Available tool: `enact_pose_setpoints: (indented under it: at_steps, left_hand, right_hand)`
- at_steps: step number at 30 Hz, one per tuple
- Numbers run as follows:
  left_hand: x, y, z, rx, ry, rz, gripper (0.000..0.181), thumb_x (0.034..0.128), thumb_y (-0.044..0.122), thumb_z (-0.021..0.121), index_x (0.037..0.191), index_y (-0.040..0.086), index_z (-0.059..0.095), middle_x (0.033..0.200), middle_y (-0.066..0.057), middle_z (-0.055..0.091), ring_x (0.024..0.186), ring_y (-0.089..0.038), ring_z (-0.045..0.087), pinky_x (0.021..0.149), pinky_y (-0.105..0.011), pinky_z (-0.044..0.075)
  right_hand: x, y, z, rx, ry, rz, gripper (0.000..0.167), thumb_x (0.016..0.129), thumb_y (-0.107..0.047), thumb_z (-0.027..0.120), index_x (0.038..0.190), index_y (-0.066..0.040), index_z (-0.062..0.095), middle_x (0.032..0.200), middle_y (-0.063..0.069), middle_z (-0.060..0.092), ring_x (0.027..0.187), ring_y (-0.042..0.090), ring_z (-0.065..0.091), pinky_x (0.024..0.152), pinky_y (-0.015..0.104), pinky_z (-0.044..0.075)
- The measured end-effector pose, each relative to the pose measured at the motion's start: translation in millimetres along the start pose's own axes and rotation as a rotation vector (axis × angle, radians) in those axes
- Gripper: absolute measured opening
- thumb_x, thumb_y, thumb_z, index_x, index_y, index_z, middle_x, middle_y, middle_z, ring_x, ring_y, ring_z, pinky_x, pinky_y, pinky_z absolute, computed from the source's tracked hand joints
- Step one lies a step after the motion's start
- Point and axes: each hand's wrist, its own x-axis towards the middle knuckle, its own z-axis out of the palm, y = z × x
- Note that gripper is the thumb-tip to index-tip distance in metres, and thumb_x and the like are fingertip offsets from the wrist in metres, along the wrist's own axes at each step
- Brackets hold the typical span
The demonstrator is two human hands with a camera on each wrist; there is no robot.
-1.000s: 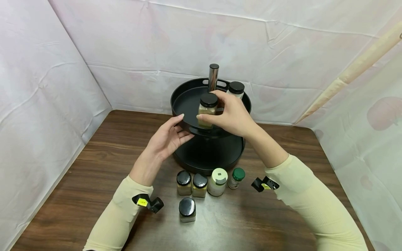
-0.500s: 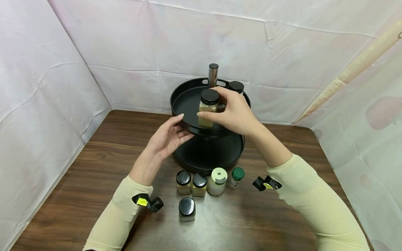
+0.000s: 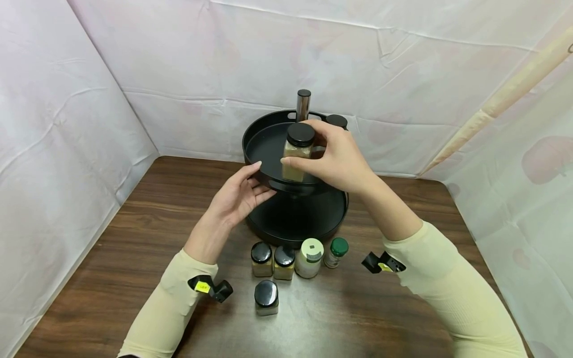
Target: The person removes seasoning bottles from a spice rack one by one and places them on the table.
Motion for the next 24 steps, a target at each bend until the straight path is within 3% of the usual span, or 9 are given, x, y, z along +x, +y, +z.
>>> enact_pose_setpoints:
  at_steps: [5, 14, 24]
  left_hand:
    - [-0.5, 0.0, -0.3, -0.004, 0.005, -0.003, 0.04, 0.1088, 0.025, 0.057, 0.143, 0.004, 0.054, 0.122, -0.01, 0.065, 0.108, -0.024, 0.071, 0.105, -0.044, 0.053]
    - [0.6, -0.1, -1.3, -0.008, 0.006, -0.005, 0.038, 0.1085, 0.025, 0.057, 0.141, 0.005, 0.055, 0.125, -0.011, 0.064, 0.111, -0.026, 0.07, 0.114, -0.051, 0.046]
    - [-0.4, 0.3, -1.9, -0.012, 0.01, -0.005, 0.031, 0.1082, 0.024, 0.057, 0.134, 0.007, 0.057, 0.123, -0.011, 0.064, 0.113, -0.027, 0.069, 0.116, -0.053, 0.042]
  right_hand:
    - [-2.4, -6, -2, -0.013, 0.017, -0.008, 0.047, 0.087, -0.015, 0.09, 0.13, -0.01, 0.07, 0.119, 0.003, 0.069, 0.103, 0.021, 0.072, 0.082, 0.026, 0.06]
    - [-6.9, -15, -3, -0.01, 0.013, -0.02, 0.049, 0.086, -0.012, 0.09, 0.13, -0.007, 0.069, 0.119, 0.005, 0.07, 0.1, 0.023, 0.072, 0.08, 0.026, 0.06]
    - [-18.2, -22, -2, -0.016, 0.007, -0.055, 0.05, 0.085, -0.011, 0.091, 0.131, -0.011, 0.07, 0.12, 0.002, 0.071, 0.095, 0.023, 0.074, 0.079, 0.027, 0.061]
